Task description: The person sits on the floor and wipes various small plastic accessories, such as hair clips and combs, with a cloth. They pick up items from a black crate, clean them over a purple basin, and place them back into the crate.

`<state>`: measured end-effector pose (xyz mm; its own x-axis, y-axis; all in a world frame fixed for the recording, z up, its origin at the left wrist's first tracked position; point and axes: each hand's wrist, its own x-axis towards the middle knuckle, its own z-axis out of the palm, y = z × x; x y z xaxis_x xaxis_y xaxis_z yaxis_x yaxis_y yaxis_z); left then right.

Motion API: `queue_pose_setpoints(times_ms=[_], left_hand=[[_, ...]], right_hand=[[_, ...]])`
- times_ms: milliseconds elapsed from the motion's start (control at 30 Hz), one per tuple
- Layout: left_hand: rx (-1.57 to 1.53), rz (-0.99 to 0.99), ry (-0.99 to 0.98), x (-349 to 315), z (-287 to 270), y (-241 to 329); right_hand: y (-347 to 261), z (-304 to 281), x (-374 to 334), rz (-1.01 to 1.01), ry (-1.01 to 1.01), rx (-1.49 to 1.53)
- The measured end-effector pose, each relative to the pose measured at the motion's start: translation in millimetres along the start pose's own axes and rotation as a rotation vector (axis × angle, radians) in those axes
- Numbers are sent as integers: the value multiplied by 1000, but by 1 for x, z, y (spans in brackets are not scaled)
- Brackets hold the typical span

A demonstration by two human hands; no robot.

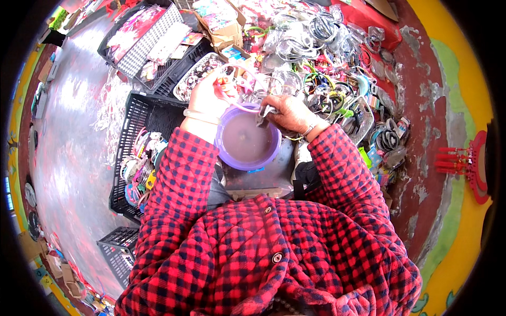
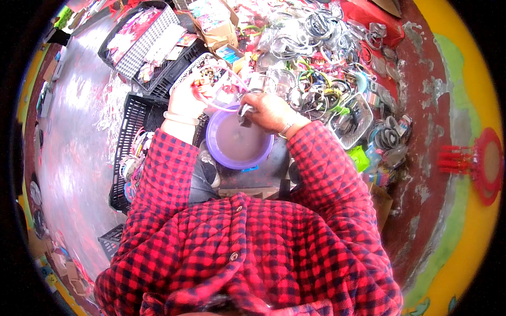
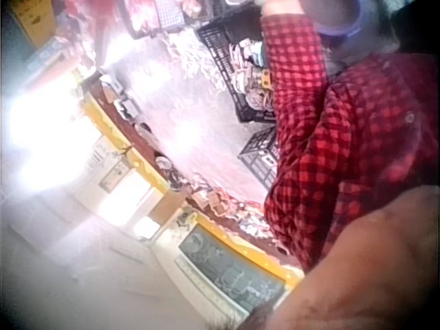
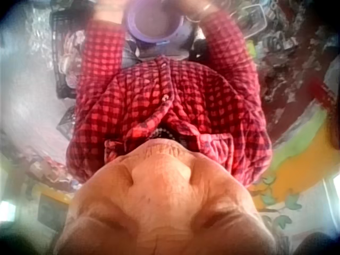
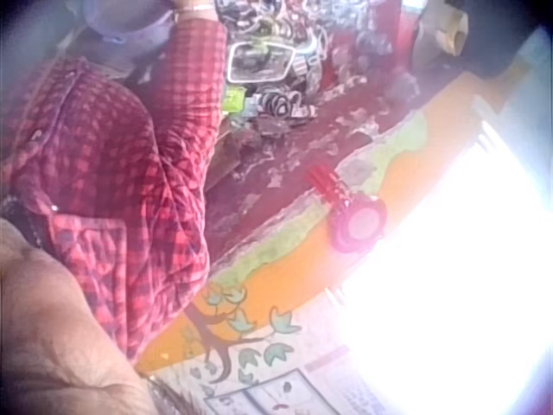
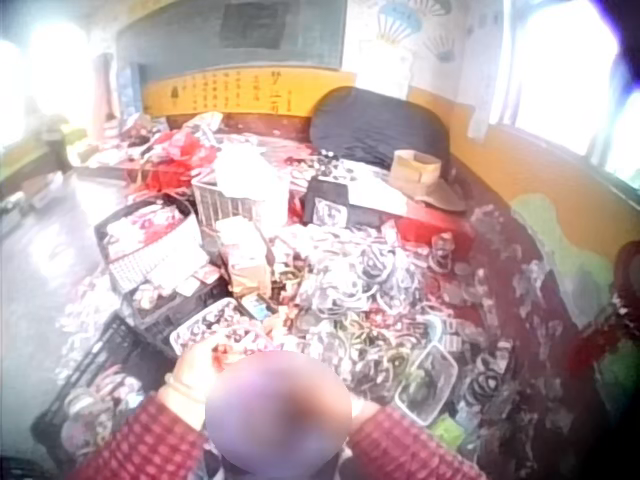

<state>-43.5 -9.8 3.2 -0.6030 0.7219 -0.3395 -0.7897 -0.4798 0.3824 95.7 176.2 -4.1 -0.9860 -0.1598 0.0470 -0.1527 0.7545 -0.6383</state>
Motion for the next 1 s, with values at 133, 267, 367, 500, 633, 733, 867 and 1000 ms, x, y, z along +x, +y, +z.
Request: queue_pose_setpoints(times_ms=[133,267,367,500,633,733,867,1000], left_hand=[[10,91,-37,-14,16,8],[146,163,-266,-23,12,17],[262,194,-335,-29,19,9],[679,292,-319,-30,28,-7],[807,171,-344,-32,33,-14],[944,262,-365,-23,31,-25],[955,209,-337,-17,26,-43],[1103,355,-402,-15,27,-67]], right_hand=[[27,12,-2,200,-81,-319],[36,-5,-9,337,120,-115],[22,-30,-11,527,306,687],[15,-48,-14,363,572,1156],[13,-53,-18,378,653,1356],[3,-53,-18,283,644,1239],[-28,-46,-11,151,522,1199],[-28,-26,-2,109,660,650]])
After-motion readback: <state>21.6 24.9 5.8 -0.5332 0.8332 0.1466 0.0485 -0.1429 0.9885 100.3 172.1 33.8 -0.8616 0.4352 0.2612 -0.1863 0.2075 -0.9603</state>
